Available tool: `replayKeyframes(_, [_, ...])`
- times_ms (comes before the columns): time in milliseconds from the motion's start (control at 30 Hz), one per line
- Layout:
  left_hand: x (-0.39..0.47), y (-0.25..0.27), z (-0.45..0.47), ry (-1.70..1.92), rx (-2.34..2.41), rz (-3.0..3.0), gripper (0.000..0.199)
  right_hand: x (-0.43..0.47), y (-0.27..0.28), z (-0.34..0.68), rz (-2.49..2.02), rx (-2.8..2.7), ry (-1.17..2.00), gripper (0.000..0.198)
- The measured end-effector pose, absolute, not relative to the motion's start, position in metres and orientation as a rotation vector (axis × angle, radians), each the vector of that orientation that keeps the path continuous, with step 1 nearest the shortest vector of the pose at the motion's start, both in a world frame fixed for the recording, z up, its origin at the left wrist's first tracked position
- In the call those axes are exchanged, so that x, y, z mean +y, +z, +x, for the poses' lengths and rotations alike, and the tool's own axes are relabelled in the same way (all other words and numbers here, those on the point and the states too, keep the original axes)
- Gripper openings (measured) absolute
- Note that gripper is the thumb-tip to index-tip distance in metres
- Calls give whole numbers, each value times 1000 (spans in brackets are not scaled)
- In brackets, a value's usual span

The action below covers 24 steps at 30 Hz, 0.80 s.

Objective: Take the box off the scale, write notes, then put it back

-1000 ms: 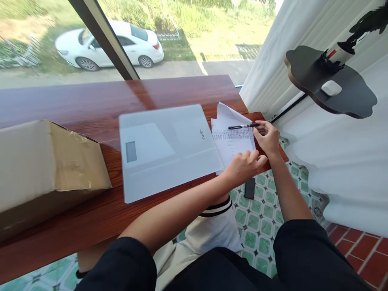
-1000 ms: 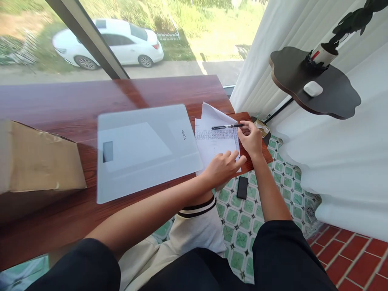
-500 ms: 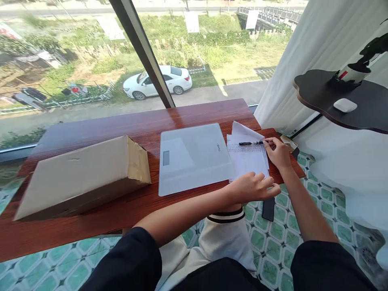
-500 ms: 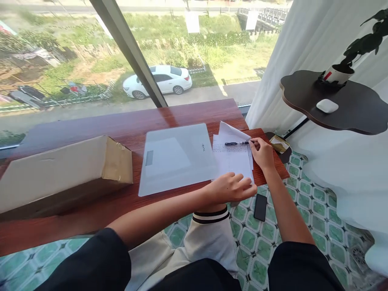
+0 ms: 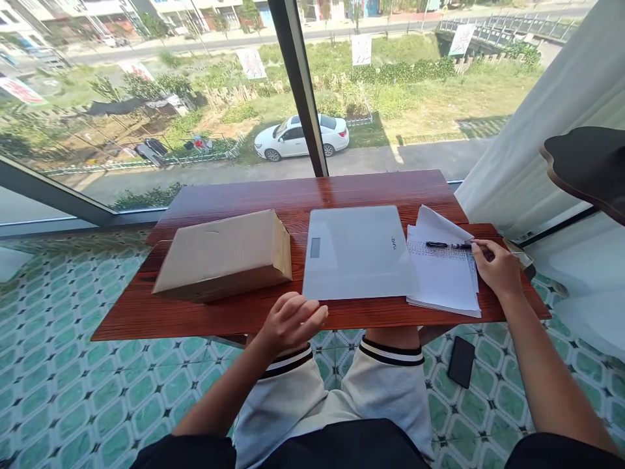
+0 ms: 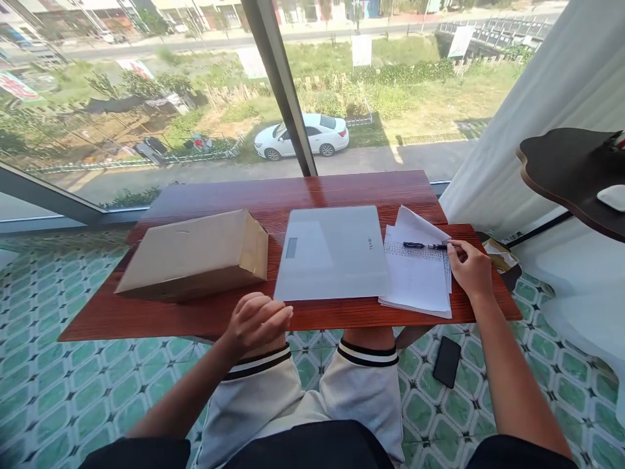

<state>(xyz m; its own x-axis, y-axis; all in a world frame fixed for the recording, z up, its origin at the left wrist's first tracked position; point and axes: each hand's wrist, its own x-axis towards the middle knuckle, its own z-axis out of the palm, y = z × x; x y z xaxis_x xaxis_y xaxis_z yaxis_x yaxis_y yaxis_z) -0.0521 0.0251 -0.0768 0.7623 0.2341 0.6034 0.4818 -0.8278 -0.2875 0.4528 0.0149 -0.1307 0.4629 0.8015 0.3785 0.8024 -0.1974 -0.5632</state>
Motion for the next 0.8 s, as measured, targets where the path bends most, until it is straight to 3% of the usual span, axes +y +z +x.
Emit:
replayKeyframes(367, [11,-111,-176,-1020,-1220,-1905,26,14,-126,452,-2058,-1391,-60,13])
replayKeyframes(600, [18,-102,-186,-1786,-1972,-1311,35,13,-127,454,-2085,-1464,-157,12])
replayKeyframes(700, [30,-86,-188,-2177,-2102,-1109,36,13,-123,455,-2111,-1391,-133,9])
replayKeyframes(800, [40,-75,-193,-2321,-2191,-1108,42,14,-109,445,-2096,-1397,-195,11])
